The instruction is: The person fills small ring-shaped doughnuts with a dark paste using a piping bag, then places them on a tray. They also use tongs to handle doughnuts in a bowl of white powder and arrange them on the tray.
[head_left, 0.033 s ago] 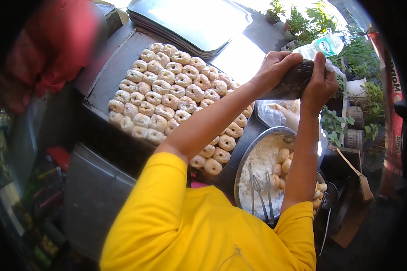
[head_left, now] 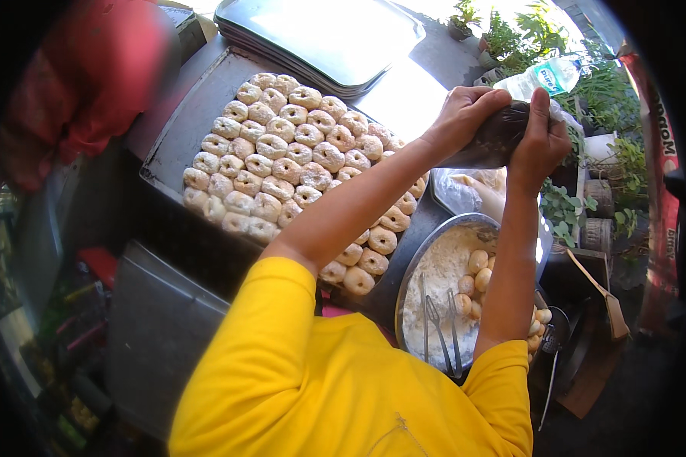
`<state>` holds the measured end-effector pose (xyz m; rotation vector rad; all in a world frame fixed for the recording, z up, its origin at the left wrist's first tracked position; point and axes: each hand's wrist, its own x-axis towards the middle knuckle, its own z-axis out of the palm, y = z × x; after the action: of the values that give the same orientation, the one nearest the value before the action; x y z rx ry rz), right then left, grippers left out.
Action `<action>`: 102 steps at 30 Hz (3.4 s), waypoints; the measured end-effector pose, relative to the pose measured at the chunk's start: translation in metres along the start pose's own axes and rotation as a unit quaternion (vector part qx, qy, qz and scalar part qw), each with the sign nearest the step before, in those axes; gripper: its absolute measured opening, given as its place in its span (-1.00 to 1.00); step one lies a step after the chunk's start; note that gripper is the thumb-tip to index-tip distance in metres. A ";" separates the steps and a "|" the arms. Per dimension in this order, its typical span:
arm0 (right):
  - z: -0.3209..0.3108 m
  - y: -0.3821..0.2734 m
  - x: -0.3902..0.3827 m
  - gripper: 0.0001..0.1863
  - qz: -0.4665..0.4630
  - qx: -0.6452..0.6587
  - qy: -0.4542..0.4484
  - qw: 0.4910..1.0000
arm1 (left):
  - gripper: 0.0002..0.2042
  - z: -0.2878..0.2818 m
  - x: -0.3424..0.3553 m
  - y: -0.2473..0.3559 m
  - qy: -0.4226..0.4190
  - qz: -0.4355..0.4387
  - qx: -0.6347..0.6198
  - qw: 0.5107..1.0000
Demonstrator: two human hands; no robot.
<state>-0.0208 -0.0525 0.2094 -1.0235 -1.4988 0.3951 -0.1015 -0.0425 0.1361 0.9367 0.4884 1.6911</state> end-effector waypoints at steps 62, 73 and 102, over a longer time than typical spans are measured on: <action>-0.009 0.008 -0.048 -0.63 0.045 0.016 0.014 0.999 | -0.57 -0.004 -0.056 0.001 0.065 -0.060 0.088 0.992; -0.025 -0.012 -0.034 -0.64 0.043 0.037 0.022 0.998 | -0.60 0.020 -0.048 0.017 0.044 0.013 0.089 0.995; -0.008 -0.029 -0.076 -0.61 0.036 0.041 -0.055 0.997 | -0.66 0.000 -0.098 0.025 0.128 0.027 0.033 0.991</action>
<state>-0.0318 -0.1296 0.1856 -1.0068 -1.5343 0.5676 -0.1072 -0.1427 0.1205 0.7888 0.6988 1.8638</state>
